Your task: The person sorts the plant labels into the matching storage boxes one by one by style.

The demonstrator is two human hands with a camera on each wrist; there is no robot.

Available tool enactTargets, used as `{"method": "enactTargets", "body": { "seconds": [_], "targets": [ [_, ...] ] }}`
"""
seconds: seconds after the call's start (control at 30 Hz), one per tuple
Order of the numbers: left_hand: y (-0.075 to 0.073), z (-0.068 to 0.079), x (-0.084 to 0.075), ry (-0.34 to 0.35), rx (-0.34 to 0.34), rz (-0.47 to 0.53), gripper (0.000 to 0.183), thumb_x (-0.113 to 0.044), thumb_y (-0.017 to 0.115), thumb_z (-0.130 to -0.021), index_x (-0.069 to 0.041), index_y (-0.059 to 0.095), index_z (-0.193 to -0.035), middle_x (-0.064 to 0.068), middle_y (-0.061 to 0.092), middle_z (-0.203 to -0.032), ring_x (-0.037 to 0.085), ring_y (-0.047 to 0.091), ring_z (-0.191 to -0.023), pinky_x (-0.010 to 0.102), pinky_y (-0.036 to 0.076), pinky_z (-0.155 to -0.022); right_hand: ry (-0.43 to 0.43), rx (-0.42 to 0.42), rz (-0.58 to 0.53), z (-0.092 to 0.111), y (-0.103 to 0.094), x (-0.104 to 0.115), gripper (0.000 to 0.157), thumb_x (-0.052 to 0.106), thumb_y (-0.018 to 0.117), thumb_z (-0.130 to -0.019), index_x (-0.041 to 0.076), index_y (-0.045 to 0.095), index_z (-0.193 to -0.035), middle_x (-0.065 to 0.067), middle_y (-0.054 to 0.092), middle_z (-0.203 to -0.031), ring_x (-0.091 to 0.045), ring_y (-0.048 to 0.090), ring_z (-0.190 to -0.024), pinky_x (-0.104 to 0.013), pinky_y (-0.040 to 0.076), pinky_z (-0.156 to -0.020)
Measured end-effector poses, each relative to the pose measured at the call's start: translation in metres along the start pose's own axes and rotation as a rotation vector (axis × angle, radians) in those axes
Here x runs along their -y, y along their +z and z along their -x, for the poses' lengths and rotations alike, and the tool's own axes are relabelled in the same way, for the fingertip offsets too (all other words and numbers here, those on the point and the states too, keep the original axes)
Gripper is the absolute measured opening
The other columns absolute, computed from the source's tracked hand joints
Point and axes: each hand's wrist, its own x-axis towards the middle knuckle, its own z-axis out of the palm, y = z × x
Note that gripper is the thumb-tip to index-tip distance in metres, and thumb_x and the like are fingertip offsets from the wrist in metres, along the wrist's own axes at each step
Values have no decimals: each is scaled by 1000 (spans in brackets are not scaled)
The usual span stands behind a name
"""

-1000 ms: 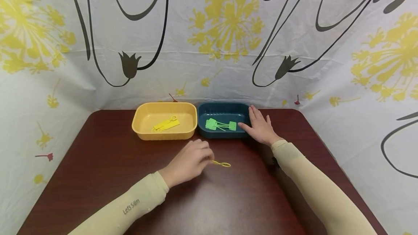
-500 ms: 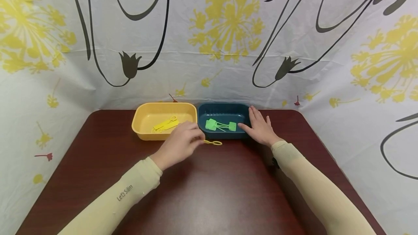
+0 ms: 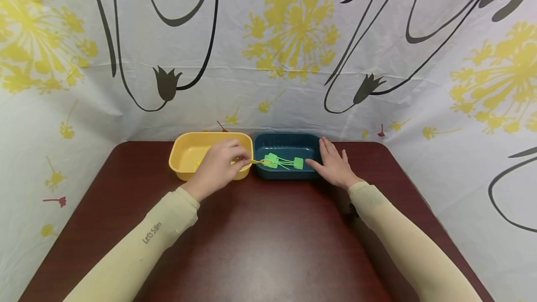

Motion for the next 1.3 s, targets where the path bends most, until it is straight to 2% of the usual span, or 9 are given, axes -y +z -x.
{"method": "enactTargets", "body": {
  "seconds": [0.4, 0.53, 0.67, 0.83, 1.0, 1.13, 1.3],
  "targets": [
    [-14, -5, 34, -138, 17, -60, 11, -12, 82, -85, -10, 79, -95, -1, 61, -87, 20, 52, -83, 34, 46, -74, -5, 2, -26, 1, 3, 0, 104, 77, 37, -94, 5, 4, -161, -13, 0, -168, -32, 3, -154, -70, -3, -112],
    [-17, -7, 46, -151, 21, -87, 10, -10, 82, -86, -9, 79, -95, 0, 62, -88, 21, 53, -83, 36, 46, -76, -12, 2, -17, 0, 3, -2, 103, 76, 36, -95, 4, 4, -161, -14, 1, -168, -34, 4, -153, -73, 0, -111],
    [-19, -10, 56, -153, 38, -119, 9, -8, 81, -86, -9, 79, -95, 1, 65, -92, 23, 57, -87, 41, 47, -83, -11, 0, -14, 0, 2, -1, 103, 77, 36, -95, 5, 3, -161, -13, 0, -168, -32, 2, -154, -72, 0, -111],
    [-19, -12, 69, -206, 83, -167, 12, -10, 81, -86, -10, 80, -98, 2, 67, -96, 25, 58, -93, 46, 46, -89, 0, -2, -23, -1, 1, 1, 105, 78, 37, -93, 6, 4, -162, -10, 0, -169, -29, 2, -154, -70, -2, -113],
    [-16, -12, 82, -271, 161, -197, 15, -11, 80, -88, -9, 80, -103, 4, 66, -99, 27, 57, -96, 48, 44, -92, 2, 5, -20, -1, 0, 2, 104, 77, 37, -94, 5, 4, -161, -11, -1, -169, -31, 2, -154, -71, -2, -112],
    [-12, -12, 91, -288, 206, -204, 15, -11, 79, -89, -8, 80, -103, 6, 68, -106, 30, 57, -100, 48, 45, -92, 3, 9, -11, -1, 0, 2, 104, 77, 36, -94, 5, 3, -161, -12, 0, -169, -31, 2, -154, -71, 0, -112],
    [-8, -10, 102, -281, 241, -214, 13, -9, 77, -90, -7, 80, -102, 6, 65, -99, 28, 57, -94, 45, 47, -87, 7, 2, -10, 0, 0, 2, 104, 78, 36, -93, 6, 4, -162, -10, 0, -169, -29, 3, -154, -70, 1, -113]
  ]
}}
